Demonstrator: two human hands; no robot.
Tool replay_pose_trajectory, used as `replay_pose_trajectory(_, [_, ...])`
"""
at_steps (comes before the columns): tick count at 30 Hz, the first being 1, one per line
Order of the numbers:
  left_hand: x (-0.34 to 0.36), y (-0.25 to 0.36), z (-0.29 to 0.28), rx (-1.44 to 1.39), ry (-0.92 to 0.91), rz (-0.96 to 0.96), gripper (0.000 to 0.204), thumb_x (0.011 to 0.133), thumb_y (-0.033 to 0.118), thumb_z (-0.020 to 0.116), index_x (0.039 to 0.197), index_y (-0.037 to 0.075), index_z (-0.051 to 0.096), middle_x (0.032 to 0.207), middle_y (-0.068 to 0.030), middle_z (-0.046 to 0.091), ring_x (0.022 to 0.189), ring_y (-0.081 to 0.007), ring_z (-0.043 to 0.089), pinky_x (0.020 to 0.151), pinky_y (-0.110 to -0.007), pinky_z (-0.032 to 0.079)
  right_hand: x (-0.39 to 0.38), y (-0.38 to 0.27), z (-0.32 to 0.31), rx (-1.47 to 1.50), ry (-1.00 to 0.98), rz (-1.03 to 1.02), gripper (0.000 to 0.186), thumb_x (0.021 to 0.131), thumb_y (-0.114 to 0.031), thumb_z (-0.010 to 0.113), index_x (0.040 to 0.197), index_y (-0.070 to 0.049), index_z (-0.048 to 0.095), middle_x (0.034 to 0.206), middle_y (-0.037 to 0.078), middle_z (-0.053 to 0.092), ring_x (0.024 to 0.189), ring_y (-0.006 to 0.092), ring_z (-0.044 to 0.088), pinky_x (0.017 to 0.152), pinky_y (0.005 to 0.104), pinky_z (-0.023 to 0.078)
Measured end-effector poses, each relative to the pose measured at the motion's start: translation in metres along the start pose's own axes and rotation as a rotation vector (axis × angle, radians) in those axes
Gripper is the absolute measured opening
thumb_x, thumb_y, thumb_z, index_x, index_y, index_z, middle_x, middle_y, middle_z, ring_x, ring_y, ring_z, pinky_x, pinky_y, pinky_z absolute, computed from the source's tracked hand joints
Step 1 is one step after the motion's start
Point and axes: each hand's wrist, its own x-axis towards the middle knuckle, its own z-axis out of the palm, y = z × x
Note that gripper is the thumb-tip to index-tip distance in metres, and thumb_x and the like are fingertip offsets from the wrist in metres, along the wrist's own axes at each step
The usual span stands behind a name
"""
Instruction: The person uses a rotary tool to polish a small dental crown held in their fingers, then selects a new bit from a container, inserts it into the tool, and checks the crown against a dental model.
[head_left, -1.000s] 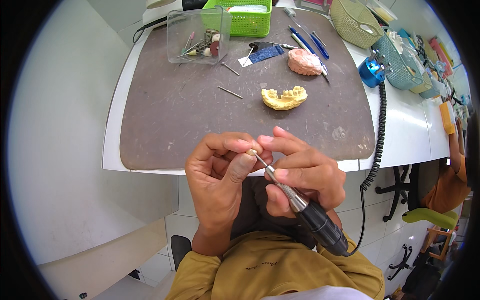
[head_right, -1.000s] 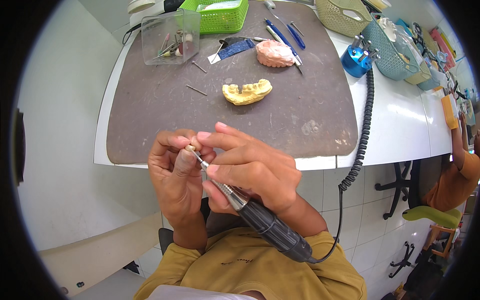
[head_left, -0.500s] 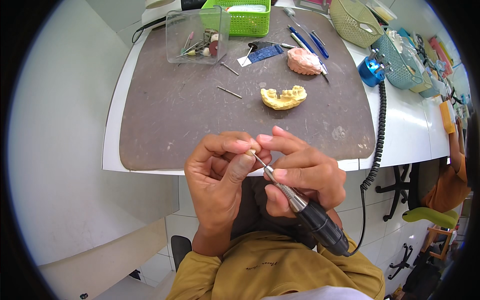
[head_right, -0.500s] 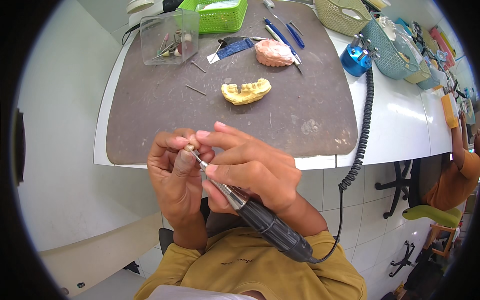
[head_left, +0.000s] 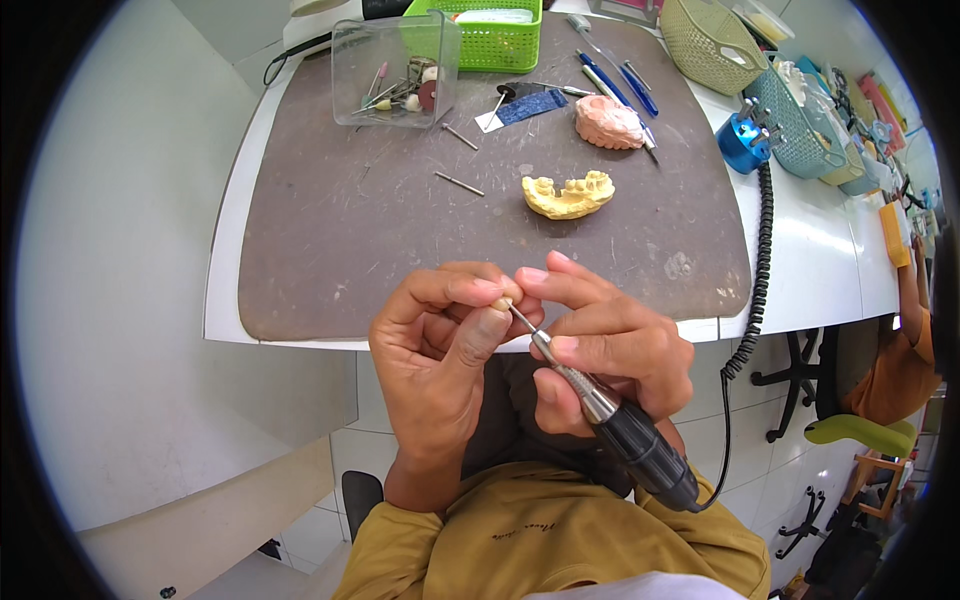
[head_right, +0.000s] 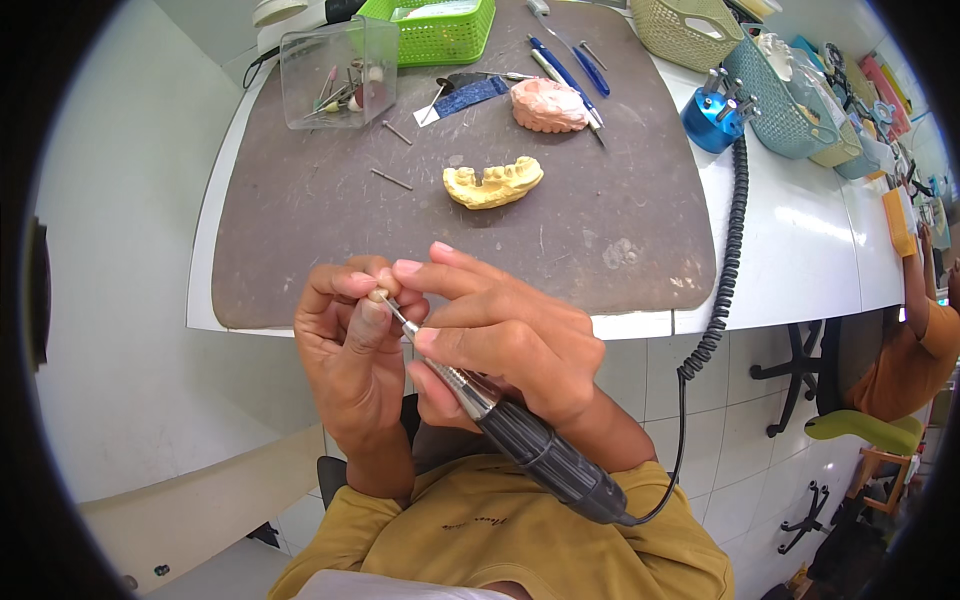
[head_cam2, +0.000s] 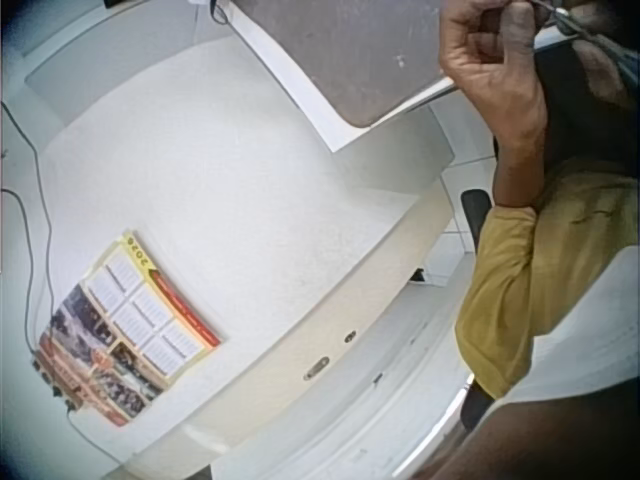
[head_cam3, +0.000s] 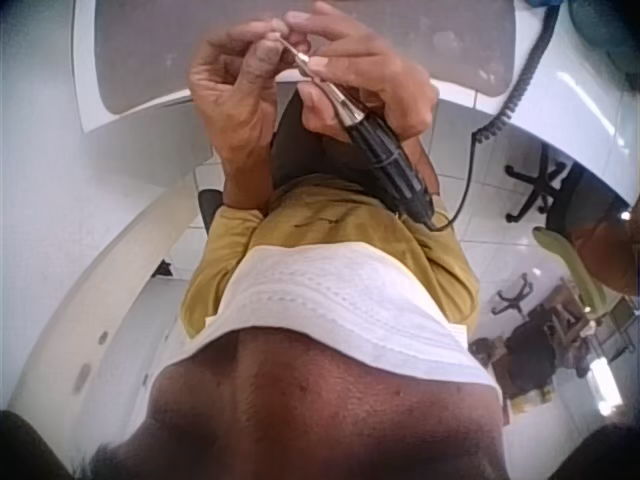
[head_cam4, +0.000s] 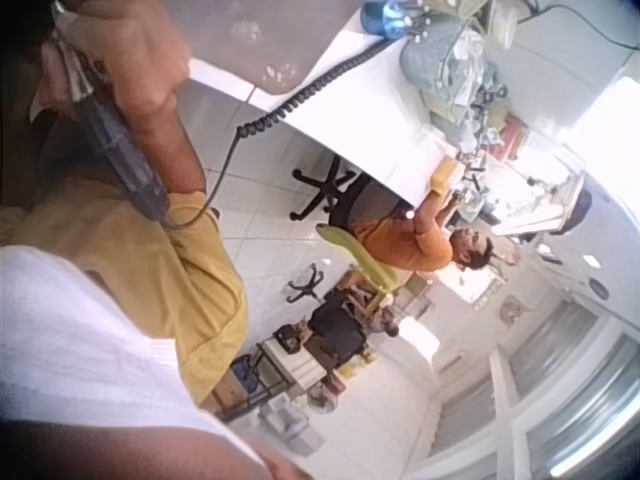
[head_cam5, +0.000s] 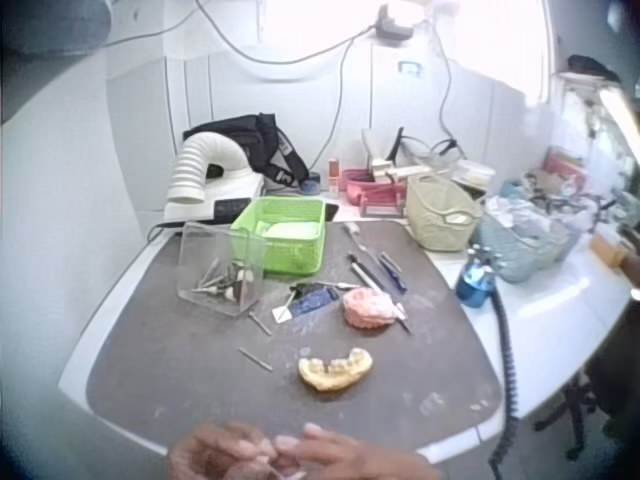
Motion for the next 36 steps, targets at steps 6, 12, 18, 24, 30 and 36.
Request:
replay_pose_trajectory(6, [-0.001,0.001,0.001,-0.021,0.022,-0.012,0.014,0.088,-0.004,0.069,0.098,-0.001,0.061,0.099,-0.0159,0.065,0.090,-0.0219,0.070,0.082,-0.035,0.061,-0.003,0.003,-0.002,0.144,0.096,0.019,0.019,0.081,-0.004,0.077,0.093,-0.001,0.063,0.085,0.014,0.069,0.101,0.0362,0.070,0.090,0.0478,0.056])
replay_pose_trajectory(12, [0.000,0.000,0.003,-0.009,0.000,0.005,0.016,0.085,-0.007,0.071,0.096,-0.001,0.061,0.099,-0.0159,0.066,0.090,-0.0215,0.070,0.081,-0.035,0.061,0.014,0.001,-0.005,0.317,0.117,0.380,0.036,0.078,-0.014,0.085,0.103,-0.002,0.062,0.085,0.004,0.066,0.069,0.0075,0.059,0.060,0.0210,0.046])
replay_pose_trajectory(18, [0.000,-0.001,-0.004,0.111,-0.085,0.033,0.014,0.085,-0.007,0.071,0.095,-0.002,0.062,0.099,-0.0170,0.067,0.091,-0.0209,0.069,0.081,-0.035,0.062,0.021,0.001,-0.008,0.306,-0.070,0.572,0.032,0.078,-0.013,0.084,0.100,-0.005,0.062,0.084,0.001,0.064,0.069,0.0030,0.056,0.058,0.0189,0.044])
replay_pose_trajectory(24, [0.001,0.002,0.003,0.032,-0.049,-0.018,0.012,0.087,-0.006,0.070,0.095,-0.003,0.062,0.098,-0.0169,0.067,0.091,-0.0217,0.069,0.082,-0.036,0.063,0.023,-0.004,-0.008,0.359,0.029,0.719,0.021,0.086,-0.010,0.075,0.100,-0.002,0.063,0.086,0.004,0.066,0.074,0.0066,0.061,0.067,0.0213,0.050])
replay_pose_trajectory(30, [0.001,0.000,0.000,0.004,-0.034,0.003,0.014,0.086,-0.007,0.070,0.095,-0.002,0.061,0.098,-0.0159,0.066,0.091,-0.0199,0.068,0.082,-0.036,0.063,0.017,0.001,-0.009,0.295,-0.026,0.518,0.020,0.085,-0.009,0.074,0.101,-0.001,0.064,0.089,0.005,0.067,0.076,0.0075,0.062,0.069,0.0228,0.052])
replay_pose_trajectory(36, [0.001,-0.001,-0.006,0.042,-0.076,0.033,0.015,0.085,-0.007,0.070,0.096,-0.002,0.061,0.098,-0.0153,0.065,0.091,-0.0201,0.068,0.084,-0.036,0.062,0.017,-0.001,-0.009,0.291,-0.047,0.531,0.022,0.086,-0.010,0.075,0.103,-0.001,0.065,0.091,0.005,0.068,0.076,0.0065,0.061,0.068,0.0222,0.050])
